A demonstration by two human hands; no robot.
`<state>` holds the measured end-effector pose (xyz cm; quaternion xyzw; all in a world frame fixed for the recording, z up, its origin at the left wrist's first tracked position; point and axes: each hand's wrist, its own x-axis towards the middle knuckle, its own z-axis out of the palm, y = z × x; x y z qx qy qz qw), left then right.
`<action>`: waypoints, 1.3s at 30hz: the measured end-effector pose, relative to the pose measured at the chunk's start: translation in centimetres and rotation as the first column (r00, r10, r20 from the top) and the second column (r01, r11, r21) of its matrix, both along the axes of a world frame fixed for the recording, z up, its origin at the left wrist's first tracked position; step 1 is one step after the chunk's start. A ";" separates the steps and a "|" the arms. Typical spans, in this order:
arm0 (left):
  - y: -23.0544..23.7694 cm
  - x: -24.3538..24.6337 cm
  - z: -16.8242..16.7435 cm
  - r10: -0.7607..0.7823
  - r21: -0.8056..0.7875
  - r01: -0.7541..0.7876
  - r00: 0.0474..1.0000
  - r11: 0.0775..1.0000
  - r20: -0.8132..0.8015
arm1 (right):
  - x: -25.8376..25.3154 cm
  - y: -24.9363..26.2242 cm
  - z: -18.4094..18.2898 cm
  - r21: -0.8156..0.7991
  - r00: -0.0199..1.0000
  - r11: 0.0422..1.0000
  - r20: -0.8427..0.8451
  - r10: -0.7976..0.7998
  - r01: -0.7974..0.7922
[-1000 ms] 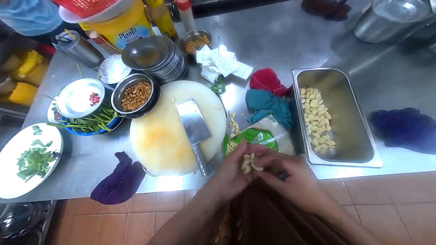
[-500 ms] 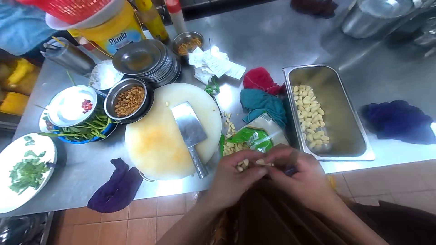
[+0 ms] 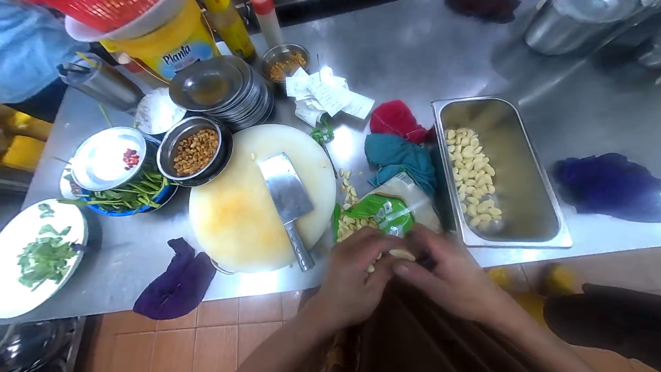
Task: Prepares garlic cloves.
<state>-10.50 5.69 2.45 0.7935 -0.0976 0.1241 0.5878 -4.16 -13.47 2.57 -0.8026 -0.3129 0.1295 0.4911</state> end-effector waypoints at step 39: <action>2.9 2.2 -2.9 -0.414 -0.789 -0.562 0.675 0.248 -0.611 | 1.1 -1.9 -3.0 -0.161 0.979 0.976 -0.114 -0.169 0.150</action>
